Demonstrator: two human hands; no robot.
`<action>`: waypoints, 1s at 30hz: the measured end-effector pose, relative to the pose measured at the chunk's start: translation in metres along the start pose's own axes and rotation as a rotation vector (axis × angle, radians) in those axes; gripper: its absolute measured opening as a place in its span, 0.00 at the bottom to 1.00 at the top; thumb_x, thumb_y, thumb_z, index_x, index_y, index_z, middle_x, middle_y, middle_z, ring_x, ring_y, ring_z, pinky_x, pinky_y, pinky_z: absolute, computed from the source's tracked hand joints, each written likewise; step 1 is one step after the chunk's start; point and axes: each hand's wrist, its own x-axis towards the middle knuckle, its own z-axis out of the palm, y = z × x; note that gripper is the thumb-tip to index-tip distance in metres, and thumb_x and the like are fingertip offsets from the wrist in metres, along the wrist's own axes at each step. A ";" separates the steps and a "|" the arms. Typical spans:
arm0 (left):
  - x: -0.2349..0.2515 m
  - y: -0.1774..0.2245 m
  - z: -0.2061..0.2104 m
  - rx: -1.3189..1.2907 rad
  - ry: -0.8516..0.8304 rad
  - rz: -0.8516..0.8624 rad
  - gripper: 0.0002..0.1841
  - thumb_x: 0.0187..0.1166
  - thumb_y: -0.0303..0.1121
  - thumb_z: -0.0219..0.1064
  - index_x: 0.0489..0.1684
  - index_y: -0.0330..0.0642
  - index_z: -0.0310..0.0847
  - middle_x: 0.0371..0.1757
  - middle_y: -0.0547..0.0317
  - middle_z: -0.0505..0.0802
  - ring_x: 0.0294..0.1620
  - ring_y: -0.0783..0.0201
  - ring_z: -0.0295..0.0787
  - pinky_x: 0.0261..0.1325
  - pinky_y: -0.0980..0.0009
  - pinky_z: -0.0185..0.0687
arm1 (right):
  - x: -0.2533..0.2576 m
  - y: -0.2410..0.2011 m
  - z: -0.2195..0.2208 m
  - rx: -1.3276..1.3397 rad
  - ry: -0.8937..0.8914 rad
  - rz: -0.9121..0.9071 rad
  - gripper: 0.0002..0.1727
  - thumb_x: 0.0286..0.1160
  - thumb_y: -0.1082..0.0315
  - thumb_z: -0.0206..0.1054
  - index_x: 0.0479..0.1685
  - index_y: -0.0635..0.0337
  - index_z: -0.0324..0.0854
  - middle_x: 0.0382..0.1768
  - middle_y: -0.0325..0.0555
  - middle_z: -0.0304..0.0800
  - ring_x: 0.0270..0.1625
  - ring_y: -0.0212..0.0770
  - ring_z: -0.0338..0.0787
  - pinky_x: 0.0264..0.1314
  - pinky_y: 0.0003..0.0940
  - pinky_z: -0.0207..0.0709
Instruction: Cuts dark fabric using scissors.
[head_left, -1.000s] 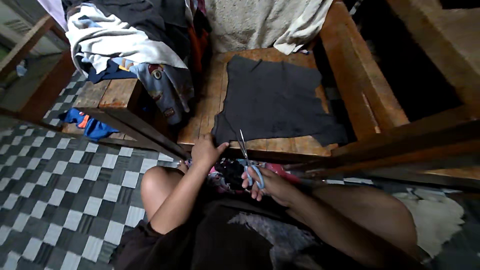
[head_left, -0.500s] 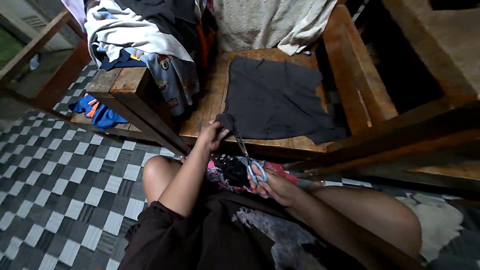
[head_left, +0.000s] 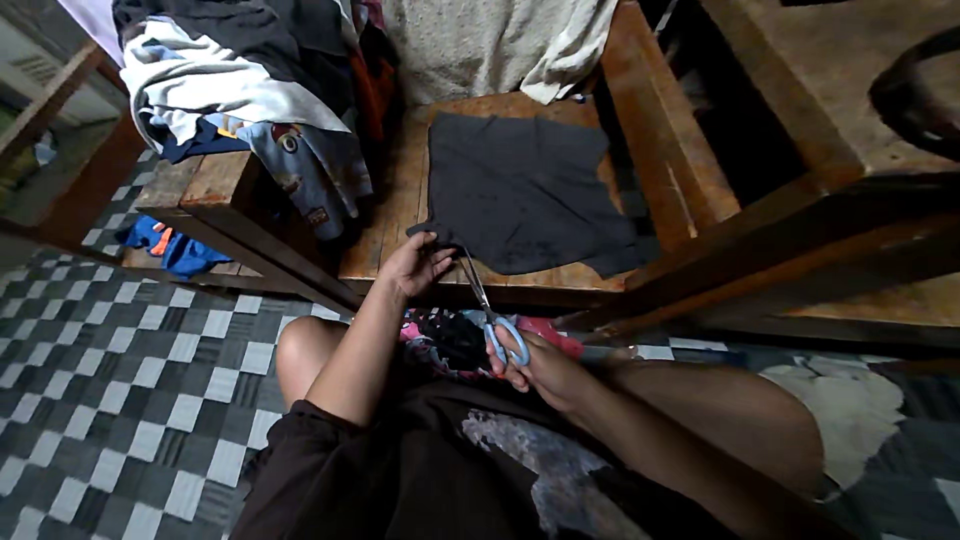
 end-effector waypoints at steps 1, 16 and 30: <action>0.000 0.000 0.002 -0.061 0.011 0.010 0.12 0.88 0.37 0.52 0.60 0.43 0.72 0.49 0.54 0.89 0.45 0.60 0.91 0.51 0.66 0.88 | -0.001 0.000 0.001 0.012 -0.004 0.001 0.19 0.95 0.56 0.42 0.43 0.55 0.74 0.24 0.30 0.78 0.17 0.21 0.72 0.21 0.14 0.67; -0.002 -0.010 0.002 0.508 0.218 0.453 0.22 0.90 0.39 0.59 0.74 0.33 0.72 0.68 0.41 0.84 0.68 0.54 0.81 0.74 0.54 0.74 | 0.011 -0.006 0.000 0.024 0.051 -0.039 0.21 0.96 0.54 0.40 0.44 0.55 0.73 0.25 0.32 0.78 0.18 0.23 0.71 0.22 0.15 0.67; 0.018 0.049 0.026 0.656 0.175 0.287 0.24 0.92 0.49 0.53 0.53 0.31 0.80 0.30 0.55 0.87 0.26 0.66 0.85 0.39 0.67 0.87 | 0.037 -0.026 -0.026 0.017 0.322 -0.092 0.22 0.96 0.51 0.42 0.47 0.57 0.75 0.26 0.34 0.80 0.17 0.25 0.71 0.20 0.19 0.67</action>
